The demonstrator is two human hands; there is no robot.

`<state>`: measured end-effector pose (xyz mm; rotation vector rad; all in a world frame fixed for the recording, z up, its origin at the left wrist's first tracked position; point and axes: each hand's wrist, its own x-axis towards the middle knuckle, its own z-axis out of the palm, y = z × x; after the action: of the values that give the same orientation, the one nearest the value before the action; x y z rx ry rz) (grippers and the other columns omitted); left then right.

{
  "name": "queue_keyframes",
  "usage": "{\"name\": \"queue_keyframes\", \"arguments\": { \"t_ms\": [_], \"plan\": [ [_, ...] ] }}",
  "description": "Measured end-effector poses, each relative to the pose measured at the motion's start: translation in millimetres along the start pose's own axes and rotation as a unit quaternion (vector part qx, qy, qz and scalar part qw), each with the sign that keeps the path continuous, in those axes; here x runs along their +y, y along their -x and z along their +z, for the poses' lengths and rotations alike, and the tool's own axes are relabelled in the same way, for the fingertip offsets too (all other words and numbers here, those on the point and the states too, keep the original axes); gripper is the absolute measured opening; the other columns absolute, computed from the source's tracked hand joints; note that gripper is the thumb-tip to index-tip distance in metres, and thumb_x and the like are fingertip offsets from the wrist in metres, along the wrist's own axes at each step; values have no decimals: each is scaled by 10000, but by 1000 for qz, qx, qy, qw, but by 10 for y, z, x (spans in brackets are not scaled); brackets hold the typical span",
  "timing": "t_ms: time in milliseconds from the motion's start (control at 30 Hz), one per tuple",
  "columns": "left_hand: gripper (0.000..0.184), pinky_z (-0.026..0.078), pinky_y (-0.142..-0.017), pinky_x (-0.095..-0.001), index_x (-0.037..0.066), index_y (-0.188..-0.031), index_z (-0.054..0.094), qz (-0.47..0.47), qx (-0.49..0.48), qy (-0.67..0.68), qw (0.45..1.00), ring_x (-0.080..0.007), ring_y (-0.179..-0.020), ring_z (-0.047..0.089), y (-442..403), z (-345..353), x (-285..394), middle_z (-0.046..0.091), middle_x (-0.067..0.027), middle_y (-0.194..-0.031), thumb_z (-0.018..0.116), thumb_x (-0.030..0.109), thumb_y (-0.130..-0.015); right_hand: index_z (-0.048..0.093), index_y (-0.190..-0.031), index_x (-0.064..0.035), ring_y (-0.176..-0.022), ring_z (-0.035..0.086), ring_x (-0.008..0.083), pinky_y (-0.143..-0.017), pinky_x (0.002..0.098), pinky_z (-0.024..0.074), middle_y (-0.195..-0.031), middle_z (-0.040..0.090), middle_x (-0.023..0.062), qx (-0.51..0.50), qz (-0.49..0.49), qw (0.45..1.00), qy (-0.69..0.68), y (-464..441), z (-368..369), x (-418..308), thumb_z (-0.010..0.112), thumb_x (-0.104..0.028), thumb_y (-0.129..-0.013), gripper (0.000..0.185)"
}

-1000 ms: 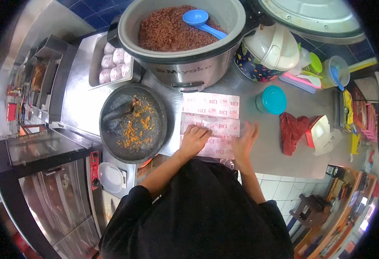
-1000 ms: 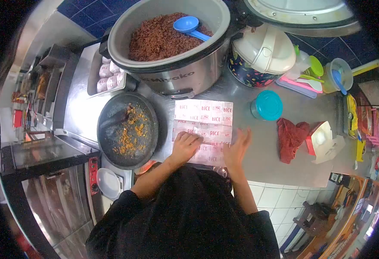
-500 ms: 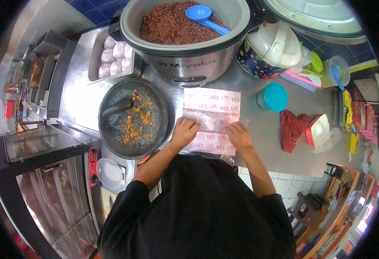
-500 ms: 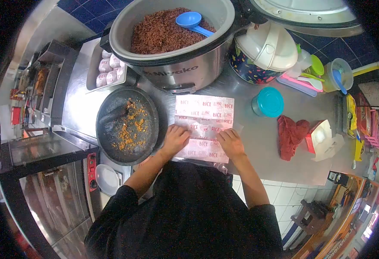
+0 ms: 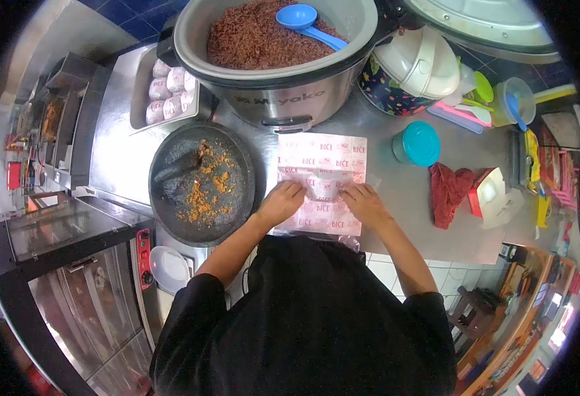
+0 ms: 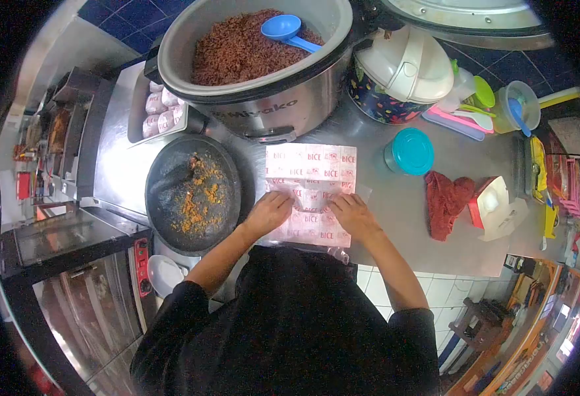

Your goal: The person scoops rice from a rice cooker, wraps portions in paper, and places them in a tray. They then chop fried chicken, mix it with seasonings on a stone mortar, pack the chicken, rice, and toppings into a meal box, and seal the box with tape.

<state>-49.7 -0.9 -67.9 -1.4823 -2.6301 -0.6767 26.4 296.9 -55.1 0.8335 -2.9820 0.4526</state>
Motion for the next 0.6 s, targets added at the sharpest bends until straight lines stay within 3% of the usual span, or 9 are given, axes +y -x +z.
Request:
{"name": "queue_keyframes", "arguments": {
  "t_ms": [100,167,233,300,333,400,467,533,600],
  "plan": [
    [180,512,-911,-408,21,-976,672,-20,10,2,1000,-309,-991,618,-138,-69,-1,656,-127,-1052,640,157,-864,679,-1082,-71,-1155,581,313,-1010,439,477,-1156,632,106,-1,61,995,-77,-123,-64,14,589,-90,-872,229],
    [138,515,-891,-402,30,-925,660,-50,-23,10,998,-306,-927,632,-236,-71,-48,669,-132,-977,645,159,-880,666,-1048,-64,-1122,596,355,-976,450,486,-1106,645,121,-86,134,981,-115,-245,-85,57,544,-82,-907,187],
    [148,524,-873,-429,39,-902,650,-38,-28,21,999,-324,-934,646,-312,-31,-143,669,-136,-913,669,185,-881,653,-1048,-55,-1102,604,371,-949,463,495,-1089,649,138,-95,169,974,-120,-337,11,75,547,-94,-918,172],
    [184,534,-848,-470,34,-941,659,-178,-60,115,975,-343,-982,656,-373,-71,-148,669,-139,-956,715,183,-849,639,-1048,-46,-1081,611,387,-922,477,505,-1072,652,156,-105,201,966,-125,-451,37,44,551,-106,-928,161],
    [184,534,-848,-470,34,-941,659,-179,-60,113,975,-343,-982,656,-421,-120,-126,669,-139,-956,715,183,-849,632,-1062,-44,-1059,619,397,-900,492,511,-1065,652,170,-106,257,954,-117,-512,16,16,564,-125,-931,168],
    [241,541,-845,-493,48,-1008,678,-282,-32,171,943,-361,-995,668,-516,-183,-76,667,-151,-1011,759,158,-810,625,-1076,-41,-1036,626,408,-879,508,517,-1057,653,184,-109,310,938,-108,-601,-35,-56,578,-143,-934,181],
    [253,550,-842,-484,43,-1036,687,-259,35,150,954,-376,-975,677,-590,-168,-73,676,-156,-1030,755,143,-814,613,-1094,-44,-1053,615,404,-847,527,526,-1022,641,186,-9,359,928,-104,-638,-73,-127,617,-163,-914,217],
    [267,560,-839,-475,39,-1063,696,-232,99,129,959,-392,-955,685,-607,-194,-70,686,-161,-1050,751,128,-818,628,-1075,-48,-1052,612,390,-852,505,523,-1006,635,167,16,328,942,-75,-627,9,-106,631,-162,-898,211],
    [312,549,-873,-457,96,-1099,705,-228,-46,116,966,-351,-997,679,-618,-233,-94,673,-127,-1084,766,143,-797,642,-1056,-53,-1052,608,377,-858,483,519,-990,630,148,45,300,952,-43,-608,25,-90,646,-161,-882,205]
  ]
}}
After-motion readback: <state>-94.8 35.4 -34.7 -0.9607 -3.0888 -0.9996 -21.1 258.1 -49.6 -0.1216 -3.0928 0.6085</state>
